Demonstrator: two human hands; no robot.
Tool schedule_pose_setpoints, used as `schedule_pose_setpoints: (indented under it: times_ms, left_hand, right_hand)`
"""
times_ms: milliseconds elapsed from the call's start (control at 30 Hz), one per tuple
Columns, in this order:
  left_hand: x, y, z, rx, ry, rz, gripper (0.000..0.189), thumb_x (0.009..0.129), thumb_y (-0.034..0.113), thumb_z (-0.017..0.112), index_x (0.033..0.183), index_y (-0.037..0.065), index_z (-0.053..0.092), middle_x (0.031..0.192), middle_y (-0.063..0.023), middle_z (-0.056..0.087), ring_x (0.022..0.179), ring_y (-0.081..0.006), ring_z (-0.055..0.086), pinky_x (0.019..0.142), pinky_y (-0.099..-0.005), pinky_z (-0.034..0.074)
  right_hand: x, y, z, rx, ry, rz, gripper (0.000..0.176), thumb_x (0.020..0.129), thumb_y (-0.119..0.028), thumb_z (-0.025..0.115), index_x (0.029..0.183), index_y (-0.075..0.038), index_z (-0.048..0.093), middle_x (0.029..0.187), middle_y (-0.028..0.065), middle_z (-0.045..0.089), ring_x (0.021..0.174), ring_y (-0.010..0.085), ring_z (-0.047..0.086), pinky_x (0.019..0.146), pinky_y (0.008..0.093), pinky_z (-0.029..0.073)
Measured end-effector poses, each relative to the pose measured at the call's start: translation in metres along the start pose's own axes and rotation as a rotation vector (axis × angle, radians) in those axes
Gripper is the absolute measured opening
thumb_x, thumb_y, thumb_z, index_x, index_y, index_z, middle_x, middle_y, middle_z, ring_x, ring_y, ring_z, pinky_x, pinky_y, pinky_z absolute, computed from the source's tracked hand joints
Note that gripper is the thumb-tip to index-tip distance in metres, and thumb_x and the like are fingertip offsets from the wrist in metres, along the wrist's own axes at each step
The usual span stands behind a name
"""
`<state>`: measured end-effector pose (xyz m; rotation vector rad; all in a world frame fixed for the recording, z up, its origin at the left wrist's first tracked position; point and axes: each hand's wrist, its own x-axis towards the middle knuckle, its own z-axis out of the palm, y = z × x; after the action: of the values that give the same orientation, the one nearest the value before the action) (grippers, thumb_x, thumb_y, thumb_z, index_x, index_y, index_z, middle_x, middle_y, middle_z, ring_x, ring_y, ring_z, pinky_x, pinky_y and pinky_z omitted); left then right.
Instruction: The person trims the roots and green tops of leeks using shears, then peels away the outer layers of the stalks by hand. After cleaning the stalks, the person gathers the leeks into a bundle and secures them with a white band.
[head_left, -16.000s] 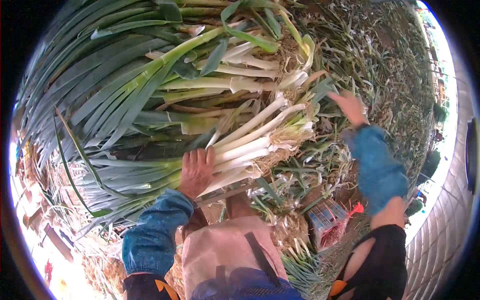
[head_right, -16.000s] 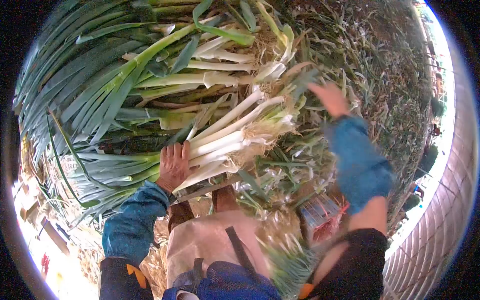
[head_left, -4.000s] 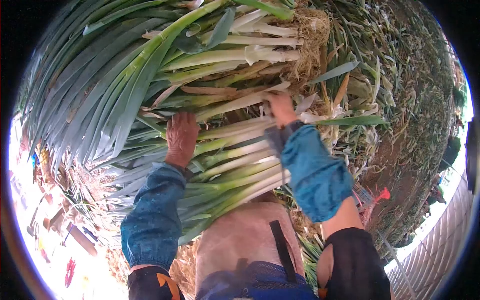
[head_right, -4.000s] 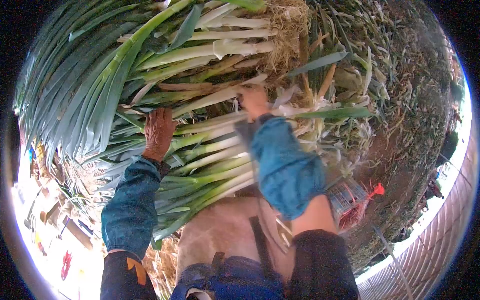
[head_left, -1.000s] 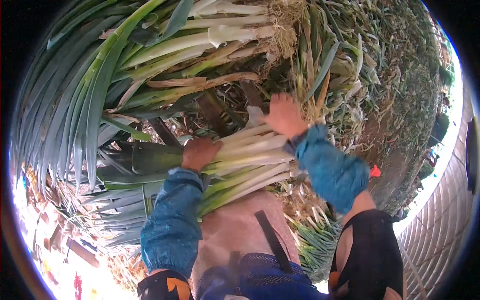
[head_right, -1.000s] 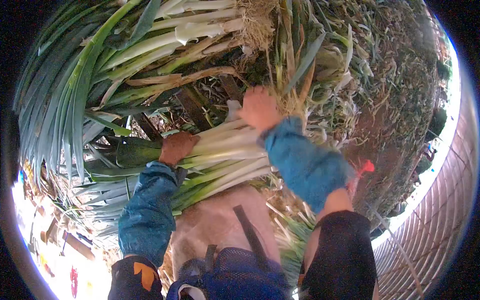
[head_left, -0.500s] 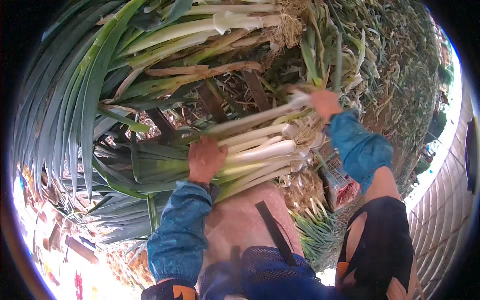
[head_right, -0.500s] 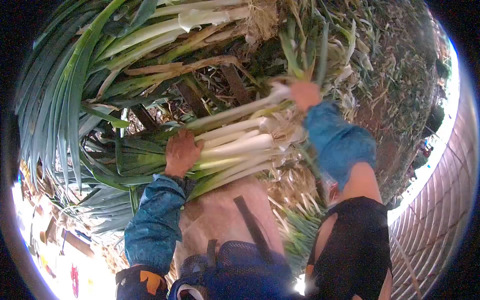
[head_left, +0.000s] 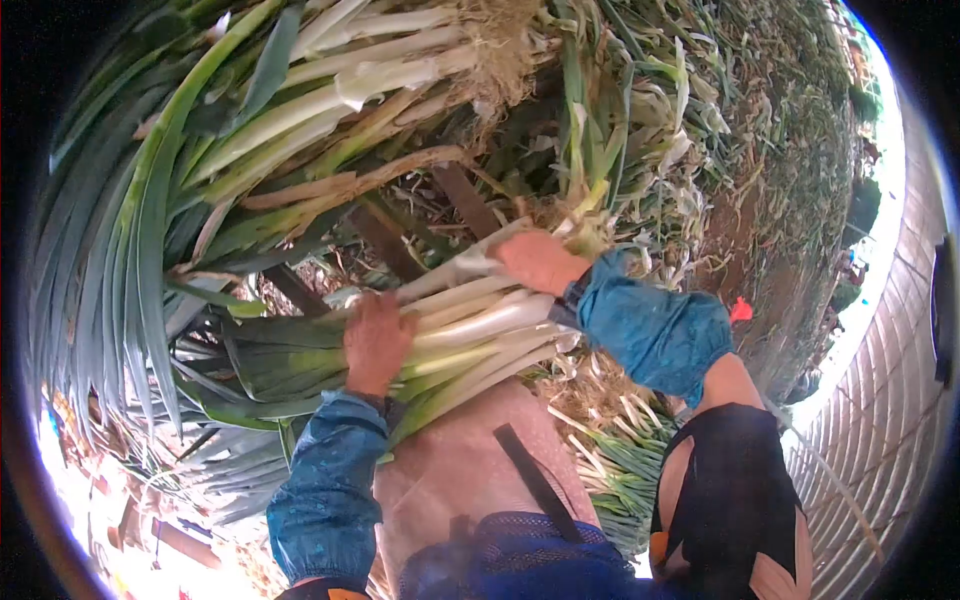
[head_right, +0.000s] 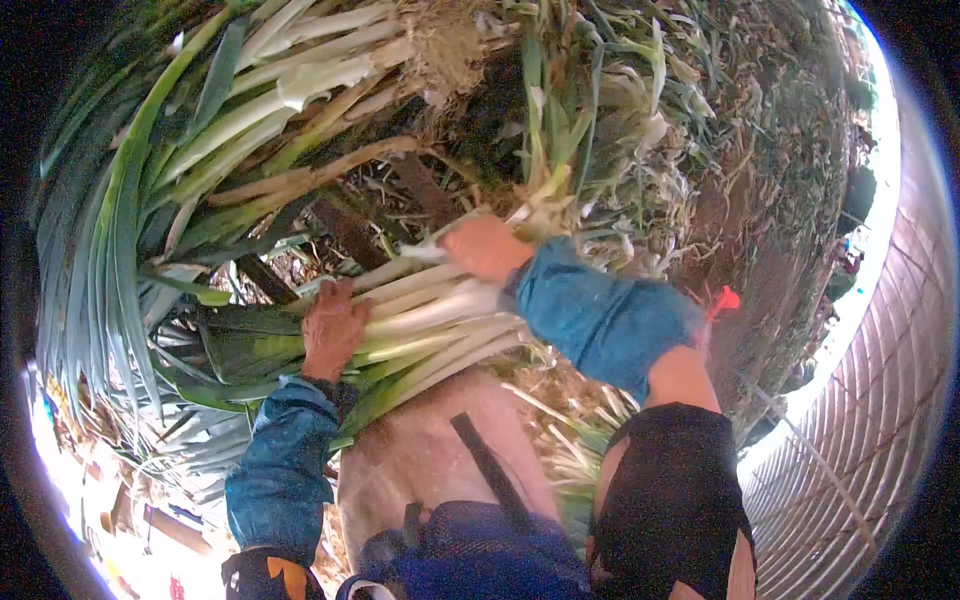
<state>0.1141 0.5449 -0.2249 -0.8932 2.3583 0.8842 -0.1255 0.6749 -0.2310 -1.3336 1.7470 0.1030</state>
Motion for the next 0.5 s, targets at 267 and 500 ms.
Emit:
schedule_pose_setpoints:
  times_ms: [267,500]
  left_hand:
    - [0.052,-0.034,0.034,0.236,-0.251,-0.014,0.052,0.087,0.049,0.046,0.11,0.004,0.057,0.115,-0.0168,0.057,0.113,-0.035,0.047,0.099,-0.0504,0.031]
    - [0.054,-0.046,0.049,0.155,-0.255,0.059,0.042,0.086,0.044,0.046,0.096,0.007,0.062,0.098,-0.0187,0.062,0.093,-0.0359,0.058,0.082,-0.0468,0.045]
  right_hand:
    - [-0.022,0.109,0.016,-0.358,0.359,0.051,0.018,0.079,-0.023,0.057,0.081,-0.006,0.063,0.073,0.0116,0.062,0.068,0.0288,0.062,0.062,0.0436,0.049]
    - [-0.122,0.245,-0.032,-0.236,0.228,0.74,0.03,0.084,-0.033,0.053,0.096,-0.008,0.066,0.097,0.0154,0.064,0.087,0.0291,0.062,0.078,0.0429,0.047]
